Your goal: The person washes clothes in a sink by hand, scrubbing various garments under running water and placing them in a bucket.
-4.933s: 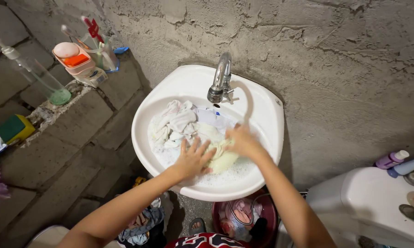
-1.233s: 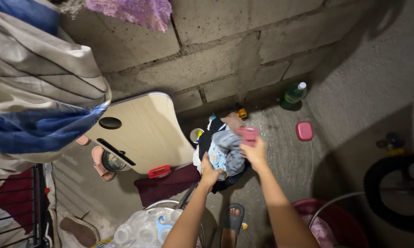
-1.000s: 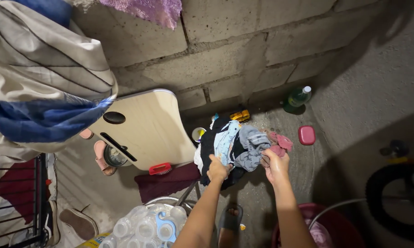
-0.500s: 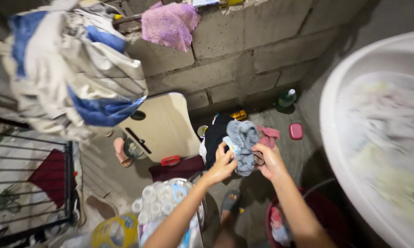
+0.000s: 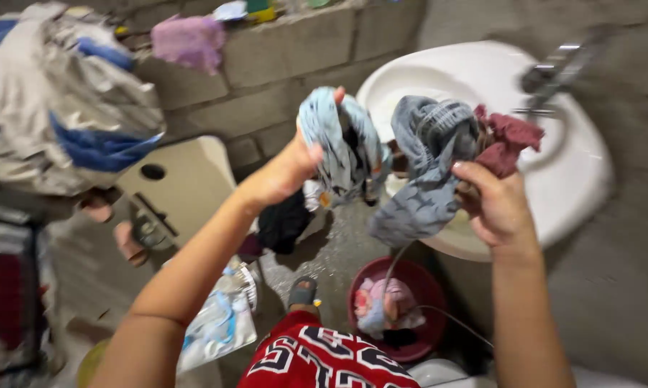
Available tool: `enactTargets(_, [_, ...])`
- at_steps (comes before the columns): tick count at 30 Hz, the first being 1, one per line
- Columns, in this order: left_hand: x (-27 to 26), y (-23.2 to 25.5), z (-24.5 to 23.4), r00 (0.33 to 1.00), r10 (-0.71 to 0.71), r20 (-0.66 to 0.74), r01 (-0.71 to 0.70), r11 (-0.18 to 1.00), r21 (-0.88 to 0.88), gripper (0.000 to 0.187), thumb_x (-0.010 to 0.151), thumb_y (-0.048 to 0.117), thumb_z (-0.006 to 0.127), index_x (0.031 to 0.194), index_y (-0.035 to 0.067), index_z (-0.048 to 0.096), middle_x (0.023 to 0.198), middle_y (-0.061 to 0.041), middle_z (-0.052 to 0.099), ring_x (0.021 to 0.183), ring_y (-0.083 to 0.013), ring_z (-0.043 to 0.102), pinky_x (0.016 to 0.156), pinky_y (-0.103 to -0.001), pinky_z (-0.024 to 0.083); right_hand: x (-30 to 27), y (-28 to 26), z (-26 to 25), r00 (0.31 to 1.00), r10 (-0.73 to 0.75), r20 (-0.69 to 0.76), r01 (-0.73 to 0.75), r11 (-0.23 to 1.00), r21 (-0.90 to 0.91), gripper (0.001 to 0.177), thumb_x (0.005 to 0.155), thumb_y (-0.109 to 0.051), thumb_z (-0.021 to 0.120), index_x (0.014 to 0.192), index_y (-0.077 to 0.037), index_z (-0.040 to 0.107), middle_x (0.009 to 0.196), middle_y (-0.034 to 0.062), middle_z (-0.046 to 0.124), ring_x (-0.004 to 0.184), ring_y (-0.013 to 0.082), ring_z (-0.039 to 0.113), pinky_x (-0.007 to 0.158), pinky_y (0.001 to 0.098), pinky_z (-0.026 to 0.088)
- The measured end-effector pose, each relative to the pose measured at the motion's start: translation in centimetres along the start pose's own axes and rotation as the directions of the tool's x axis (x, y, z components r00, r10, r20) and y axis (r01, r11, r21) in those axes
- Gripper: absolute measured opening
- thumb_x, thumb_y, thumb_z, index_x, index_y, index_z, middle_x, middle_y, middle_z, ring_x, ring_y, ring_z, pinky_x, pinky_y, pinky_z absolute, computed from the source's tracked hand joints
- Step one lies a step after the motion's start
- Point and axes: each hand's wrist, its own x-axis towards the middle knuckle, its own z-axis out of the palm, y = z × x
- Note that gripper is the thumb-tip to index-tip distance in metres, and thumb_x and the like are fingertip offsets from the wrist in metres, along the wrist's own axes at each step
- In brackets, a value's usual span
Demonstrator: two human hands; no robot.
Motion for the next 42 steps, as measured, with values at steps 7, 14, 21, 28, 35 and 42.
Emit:
enactTargets(7, [11.3,-3.0,5.2,0.994,0.103,-0.049,-0.072,0.901,0.427,0.037,0.111,0.037,0.067,0.099,0.003,0.064,0.097,0.0,0.056,0.087,-0.0122,0.048,0.086,-0.035,0.048,1.6,-2.3,-8.0,0.955,-0.138,-0.262,0.107,0.986,-0.129,0.032,0.089,-0.015,0.07,0.12,-0.014,0.064,0.097,-0.0057,0.071,0.067,0.0106,0.067,0.059,0.0294,0.058])
enactTargets(14, [19.3,-9.4,5.6,0.984,-0.045,-0.172,0.175,0.407,0.897,0.051,0.1,0.045,0.08,0.088,0.0,0.06,0.083,-0.015,0.053,0.076,-0.0231,0.047,0.072,-0.037,0.041,6.5,4.1,-10.4,0.856,-0.501,0.125,0.319,0.323,-0.891,0.046,0.074,-0.025,0.079,0.114,-0.005,0.068,0.104,0.0184,0.074,0.097,0.038,0.07,0.086,0.0476,0.055])
enactTargets(21, [23.8,-16.6,3.5,0.93,-0.359,0.083,0.366,0.927,-0.084,0.045,0.082,0.016,0.076,0.124,0.014,0.06,0.108,-0.001,0.072,0.096,-0.0138,0.07,0.076,-0.035,0.06,11.6,2.7,-10.1,0.958,0.108,0.267,0.216,0.344,-0.914,0.043,0.082,-0.036,0.078,0.113,-0.007,0.07,0.106,0.0196,0.072,0.1,0.0375,0.069,0.089,0.0486,0.054])
enactTargets(28, [26.6,-20.4,7.6,0.825,-0.56,0.074,0.553,0.773,-0.31,0.022,0.098,0.022,0.071,0.113,0.007,0.064,0.095,-0.007,0.07,0.079,-0.019,0.066,0.065,-0.036,0.055,15.8,-0.2,-10.4,0.781,-0.62,-0.072,-0.235,-0.186,-0.954,0.046,0.07,-0.022,0.077,0.111,-0.004,0.066,0.119,0.0175,0.06,0.101,0.0393,0.061,0.073,0.0506,0.056])
enactTargets(35, [27.8,-28.2,6.6,0.8,-0.532,0.277,0.599,0.685,-0.414,0.02,0.093,0.009,0.062,0.111,0.014,0.06,0.098,-0.005,0.071,0.085,-0.0164,0.072,0.074,-0.036,0.061,18.2,3.3,-14.9,0.653,-0.71,0.263,-0.103,-0.428,-0.898,0.033,0.079,-0.01,0.068,0.112,-0.01,0.07,0.119,0.0093,0.064,0.1,0.0296,0.06,0.074,0.0458,0.055])
enactTargets(42, [27.9,-37.4,9.2,0.97,-0.131,0.207,0.245,0.556,-0.794,0.025,0.102,0.027,0.063,0.119,0.009,0.067,0.116,-0.006,0.072,0.11,-0.0197,0.067,0.096,-0.037,0.052,14.3,5.5,-4.7,0.805,-0.58,-0.122,0.094,0.327,-0.94,0.026,0.103,-0.027,0.057,0.11,-0.01,0.075,0.109,0.0162,0.073,0.101,0.0307,0.069,0.092,0.0445,0.049])
